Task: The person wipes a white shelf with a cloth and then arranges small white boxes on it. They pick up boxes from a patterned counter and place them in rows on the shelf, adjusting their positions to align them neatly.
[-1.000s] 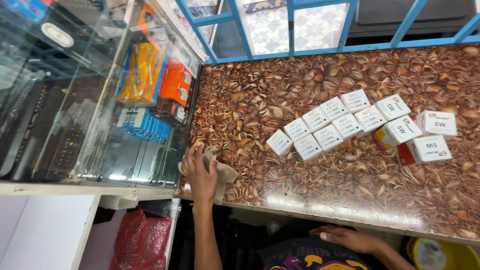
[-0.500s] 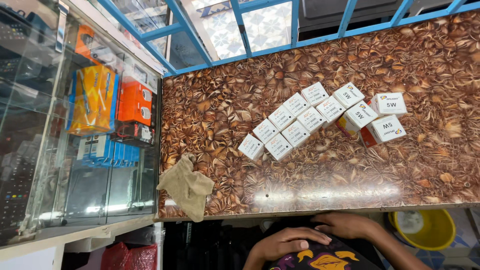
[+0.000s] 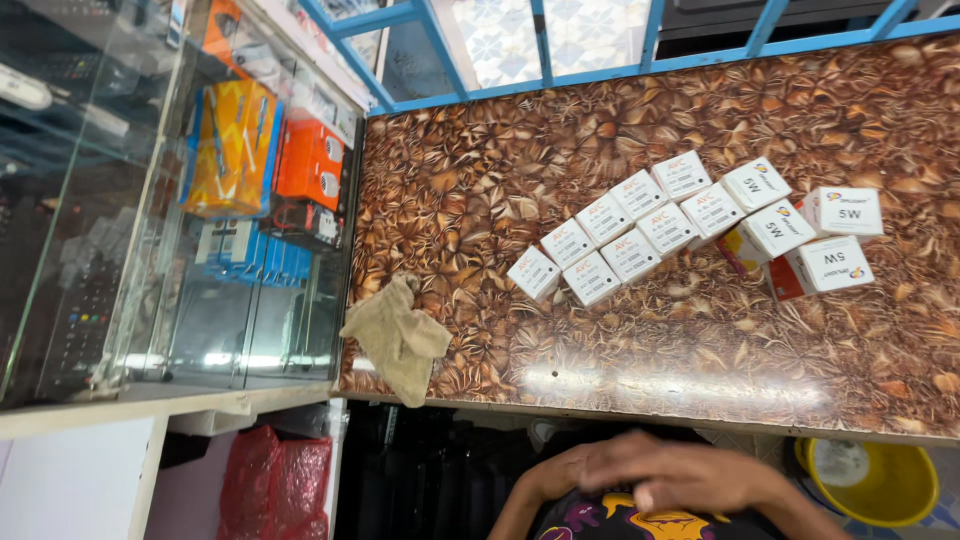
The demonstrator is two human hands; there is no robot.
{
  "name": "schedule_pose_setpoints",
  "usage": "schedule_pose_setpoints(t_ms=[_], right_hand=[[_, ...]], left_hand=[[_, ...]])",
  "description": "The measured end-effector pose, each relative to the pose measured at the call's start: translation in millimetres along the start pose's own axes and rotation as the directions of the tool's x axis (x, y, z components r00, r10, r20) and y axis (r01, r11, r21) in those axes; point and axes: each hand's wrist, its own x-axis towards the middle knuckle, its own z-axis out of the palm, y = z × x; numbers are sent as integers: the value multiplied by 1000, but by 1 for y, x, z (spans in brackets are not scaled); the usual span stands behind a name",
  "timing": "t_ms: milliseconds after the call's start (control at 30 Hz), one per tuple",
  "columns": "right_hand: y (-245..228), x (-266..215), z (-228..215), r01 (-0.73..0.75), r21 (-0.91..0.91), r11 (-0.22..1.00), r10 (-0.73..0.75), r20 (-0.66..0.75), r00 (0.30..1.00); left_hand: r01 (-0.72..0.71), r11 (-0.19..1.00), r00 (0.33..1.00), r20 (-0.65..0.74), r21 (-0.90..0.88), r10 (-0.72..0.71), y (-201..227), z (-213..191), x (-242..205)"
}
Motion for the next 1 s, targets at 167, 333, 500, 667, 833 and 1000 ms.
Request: schedule_pose_setpoints(t_ms=[167,333,500,667,833,1000], right_hand=[[18,6,14,-108,159,981,89,126,988],[48,2,18,-164,111,980,156,81,984],[66,1,19,-271,51,961,269,45,962],[92,0,19,-297,19,955,297,17,955],[139,-18,4,-600,-332,727,598,-123,792],[74,-12,-64,-358,-634,686,266,-239,934]], left_hand=[[229,973,971,-71,20,-227,38,5,-5],[340,927,937,-134,158,-321,20,-11,-9],[447,855,861,-384,262,-332,46,-46,-12],[492,736,683,-731,465,5,187,-30,27],[172,865,514,-792,471,329,158,-66,41],[31,918,273,-887,396,374,136,-84,46]])
